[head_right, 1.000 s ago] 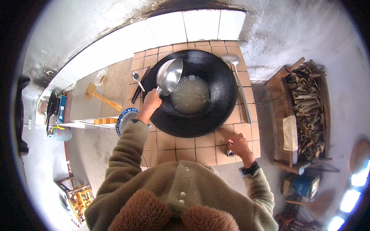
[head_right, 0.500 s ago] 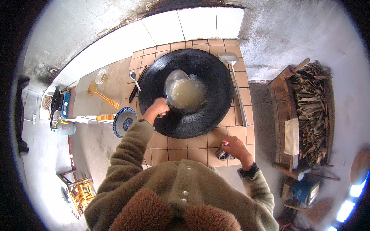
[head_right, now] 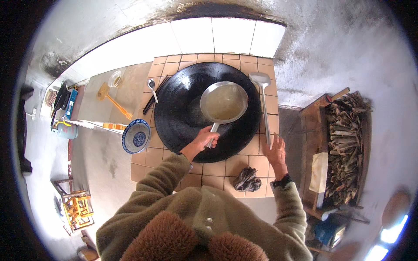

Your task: The person washes a wok, a saucepan, a bowl, and chopsticks using a cloth and water from a tap. They scrub the wok and saucepan, rinse them outdoors, and then wash the bowl and chopsticks before placing them on a shelf.

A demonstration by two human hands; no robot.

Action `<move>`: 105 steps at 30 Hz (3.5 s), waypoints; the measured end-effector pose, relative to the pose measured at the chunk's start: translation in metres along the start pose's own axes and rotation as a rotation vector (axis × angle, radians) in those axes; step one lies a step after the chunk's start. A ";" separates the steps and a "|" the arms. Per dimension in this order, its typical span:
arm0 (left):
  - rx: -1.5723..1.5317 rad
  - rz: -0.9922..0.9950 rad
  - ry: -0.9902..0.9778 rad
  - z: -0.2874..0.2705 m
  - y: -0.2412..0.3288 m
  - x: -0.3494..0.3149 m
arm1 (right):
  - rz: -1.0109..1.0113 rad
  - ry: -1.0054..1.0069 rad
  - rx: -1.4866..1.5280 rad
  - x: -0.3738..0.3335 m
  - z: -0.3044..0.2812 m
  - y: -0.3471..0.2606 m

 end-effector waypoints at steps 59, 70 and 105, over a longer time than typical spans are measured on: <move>0.235 0.060 0.113 -0.122 0.006 -0.288 | -0.211 -0.396 0.387 -0.050 -0.059 -0.140; 0.156 0.153 0.070 -0.129 0.010 -0.257 | -0.301 -0.372 0.250 -0.079 -0.160 -0.153; 0.114 0.080 0.111 -0.138 0.003 -0.288 | -0.144 -0.496 0.473 -0.065 -0.006 -0.149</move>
Point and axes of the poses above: each hand's wrist, its own x-axis towards the middle knuckle, its own z-axis out of the palm, y = z × x, the point moved 6 cm from there along x, towards the middle knuckle, and after that the axes turned 12 degrees about -x, right-handed, at the moved point
